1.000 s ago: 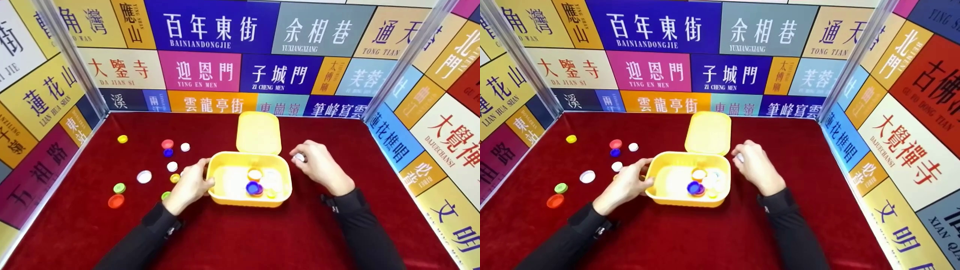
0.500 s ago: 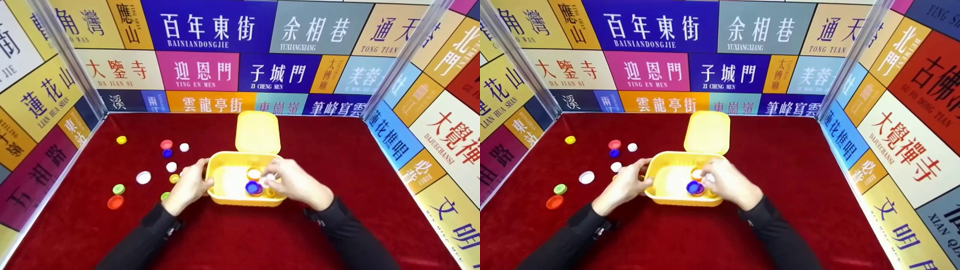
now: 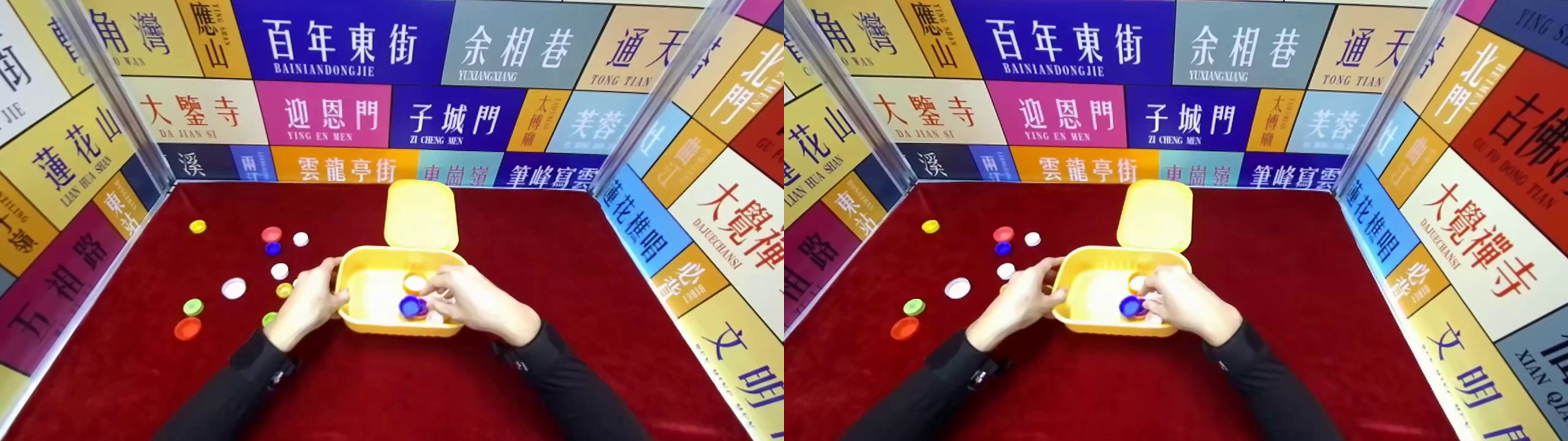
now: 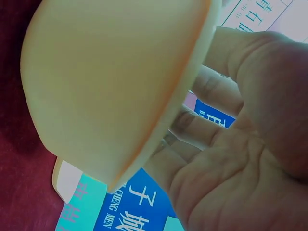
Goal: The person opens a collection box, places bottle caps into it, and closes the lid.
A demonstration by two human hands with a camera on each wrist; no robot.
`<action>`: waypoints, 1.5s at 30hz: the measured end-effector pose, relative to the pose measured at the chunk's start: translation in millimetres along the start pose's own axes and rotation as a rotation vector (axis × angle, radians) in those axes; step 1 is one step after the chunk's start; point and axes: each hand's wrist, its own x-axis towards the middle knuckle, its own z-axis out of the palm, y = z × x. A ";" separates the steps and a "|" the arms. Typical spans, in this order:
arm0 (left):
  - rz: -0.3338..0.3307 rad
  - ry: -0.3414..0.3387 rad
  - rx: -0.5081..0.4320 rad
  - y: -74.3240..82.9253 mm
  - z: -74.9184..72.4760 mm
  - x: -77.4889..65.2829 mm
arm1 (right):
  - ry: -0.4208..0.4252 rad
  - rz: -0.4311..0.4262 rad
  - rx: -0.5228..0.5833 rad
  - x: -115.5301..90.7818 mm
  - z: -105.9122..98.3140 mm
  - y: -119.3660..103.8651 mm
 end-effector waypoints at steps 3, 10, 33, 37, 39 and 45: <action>-0.009 -0.005 -0.011 0.5 -0.5 0.5 | 0.002 0.026 0.003 0.3 -2.6 0.3; -0.009 -0.003 0.005 0.6 0.1 1.4 | 0.019 0.046 -0.005 0.4 -6.7 0.4; -0.028 -0.009 -0.013 3.9 -2.1 2.8 | 0.224 0.231 -0.028 0.4 -17.2 8.2; -0.030 -0.011 -0.027 3.6 -1.7 2.7 | 0.244 0.276 -0.028 -0.8 -17.7 12.7; -0.033 -0.016 -0.036 3.3 -1.5 2.1 | 0.235 0.303 -0.028 -1.8 -17.3 15.2; -0.036 -0.016 -0.045 2.2 -0.9 0.3 | 0.144 0.397 -0.001 -5.6 -15.0 22.0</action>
